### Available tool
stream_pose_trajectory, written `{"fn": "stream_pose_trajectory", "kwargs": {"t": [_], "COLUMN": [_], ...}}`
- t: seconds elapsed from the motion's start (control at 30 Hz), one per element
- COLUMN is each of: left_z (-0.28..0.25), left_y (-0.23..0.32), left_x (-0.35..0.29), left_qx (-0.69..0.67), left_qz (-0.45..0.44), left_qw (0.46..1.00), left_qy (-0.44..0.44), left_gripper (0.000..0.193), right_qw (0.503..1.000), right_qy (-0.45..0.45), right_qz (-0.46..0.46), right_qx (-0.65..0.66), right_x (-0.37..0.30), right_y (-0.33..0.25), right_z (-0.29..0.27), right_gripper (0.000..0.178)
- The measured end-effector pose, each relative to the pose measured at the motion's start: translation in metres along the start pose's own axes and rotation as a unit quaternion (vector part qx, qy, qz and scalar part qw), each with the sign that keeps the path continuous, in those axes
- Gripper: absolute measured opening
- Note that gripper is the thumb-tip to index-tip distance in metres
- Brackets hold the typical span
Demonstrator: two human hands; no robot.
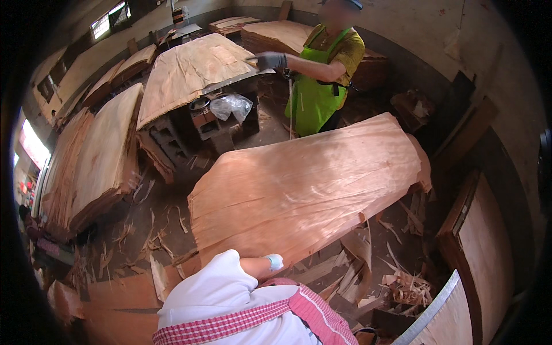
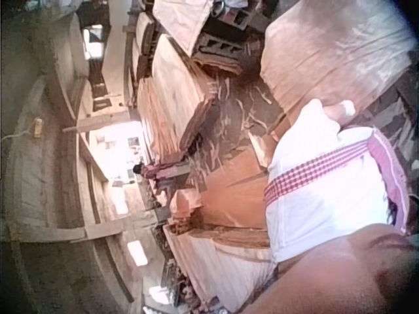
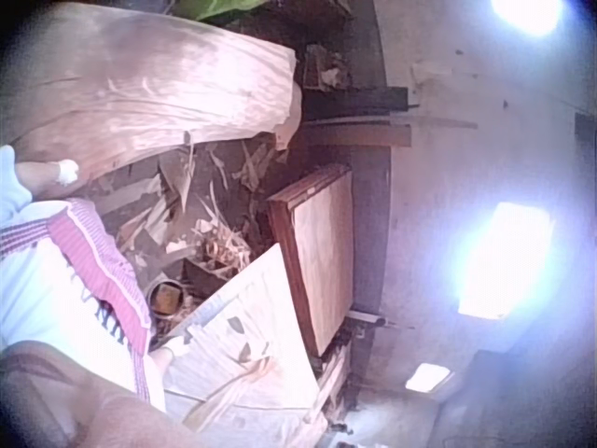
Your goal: The person trims wood veneer sheets using a hand tool, peeling away thin strips and applying small pieces of white tape to secure edges or joints.
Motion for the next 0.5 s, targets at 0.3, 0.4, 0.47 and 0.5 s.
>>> {"fn": "stream_pose_trajectory", "kwargs": {"t": [0.3,0.4,0.47,0.5], "left_z": [0.003,0.0,-0.003,-0.003], "left_y": [-0.013,-0.008,-0.005,-0.004], "left_x": [0.008,0.008,0.004,0.002], "left_qx": [0.002,-0.004,-0.014,-0.019], "left_qz": [-0.027,-0.03,-0.033,-0.033], "left_qw": [1.0,0.999,0.999,0.999], "left_qy": [-0.009,-0.013,-0.013,-0.013], "left_gripper": [0.025,0.025,0.025,0.025], "right_qw": [0.998,0.999,0.999,0.999], "right_qy": [-0.035,-0.024,-0.016,-0.011], "right_qz": [0.001,0.008,0.007,0.007], "right_qx": [-0.044,-0.041,-0.038,-0.037], "right_x": [-0.001,-0.001,0.001,0.002], "right_y": [-0.011,-0.006,-0.001,0.001], "right_z": [-0.003,-0.003,-0.002,-0.001], "right_gripper": [0.043,0.043,0.044,0.044]}}
Point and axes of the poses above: each hand's wrist, its own x-axis towards the middle knuckle, its own z-axis out of the palm, y = z × x, the point moved 2 cm from there along x, towards the middle knuckle, and after that the axes turned 8 degrees about -z, right-handed, at the moved point
